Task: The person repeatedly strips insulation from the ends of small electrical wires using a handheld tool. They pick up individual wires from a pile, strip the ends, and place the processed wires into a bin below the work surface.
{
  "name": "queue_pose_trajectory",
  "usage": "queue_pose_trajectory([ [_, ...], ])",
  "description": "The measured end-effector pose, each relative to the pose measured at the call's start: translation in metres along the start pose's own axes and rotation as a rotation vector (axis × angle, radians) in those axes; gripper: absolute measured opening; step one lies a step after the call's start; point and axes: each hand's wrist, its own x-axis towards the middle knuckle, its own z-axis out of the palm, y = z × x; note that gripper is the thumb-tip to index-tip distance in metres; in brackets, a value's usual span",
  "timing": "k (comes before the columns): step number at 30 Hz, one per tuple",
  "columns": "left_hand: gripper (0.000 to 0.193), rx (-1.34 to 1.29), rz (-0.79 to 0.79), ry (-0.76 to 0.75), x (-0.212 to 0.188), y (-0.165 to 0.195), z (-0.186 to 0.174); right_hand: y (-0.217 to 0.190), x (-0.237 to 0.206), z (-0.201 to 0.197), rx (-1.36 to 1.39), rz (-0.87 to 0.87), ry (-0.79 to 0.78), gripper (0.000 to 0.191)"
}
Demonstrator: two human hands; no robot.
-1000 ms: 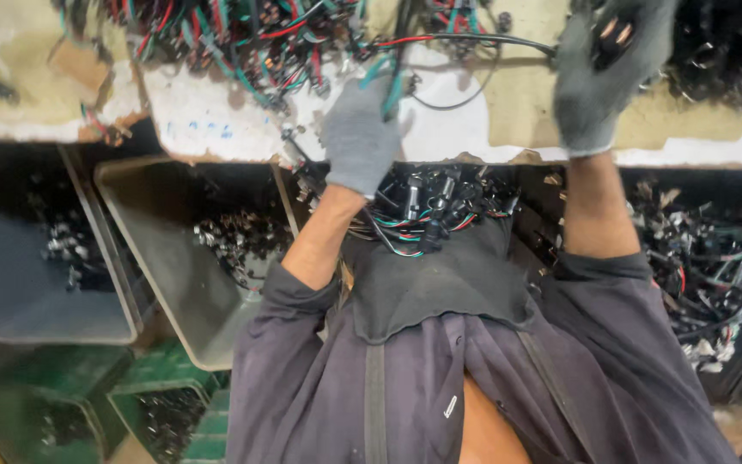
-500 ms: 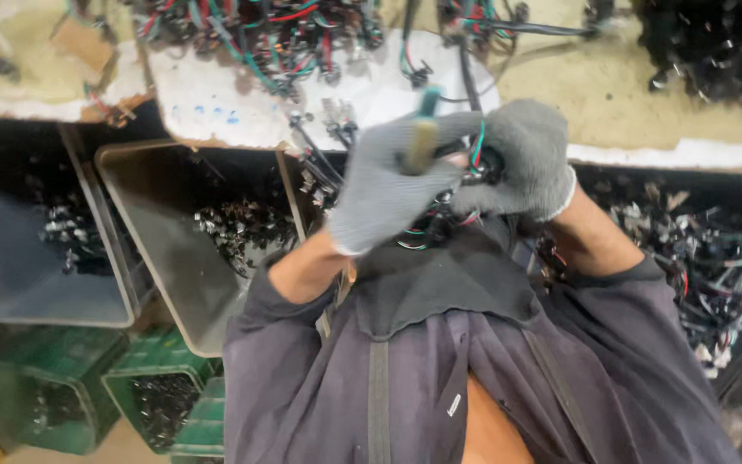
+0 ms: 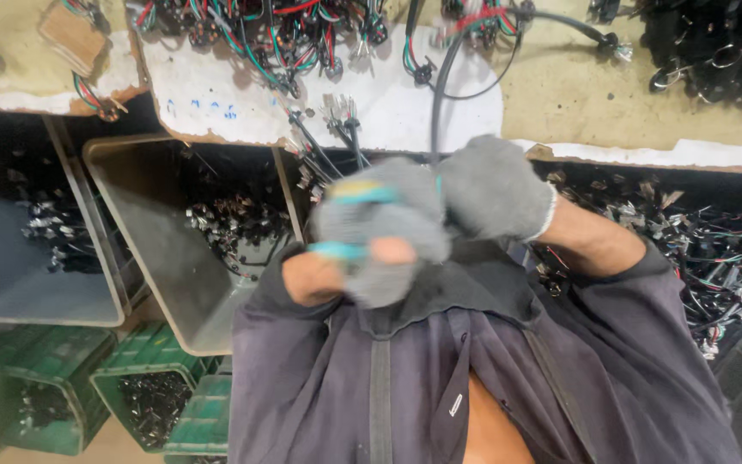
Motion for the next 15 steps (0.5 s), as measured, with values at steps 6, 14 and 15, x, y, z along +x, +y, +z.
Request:
queue_pose_trajectory([
  [6, 0.035, 1.039, 0.677, -0.516, 0.072, 0.006, 0.018, 0.000, 0.002, 0.004, -0.033, -0.322, -0.038, 0.038],
  [14, 0.024, 1.787, 0.817, 0.921, 0.057, 0.075, -0.018, 0.034, -0.029, -0.006, 0.449, 0.130, 0.531, 0.040],
  [15, 0.030, 2.023, 0.746, 0.946, 0.056, 0.077, -0.036, 0.032, -0.034, -0.005, 0.446, 0.196, 0.470, 0.045],
])
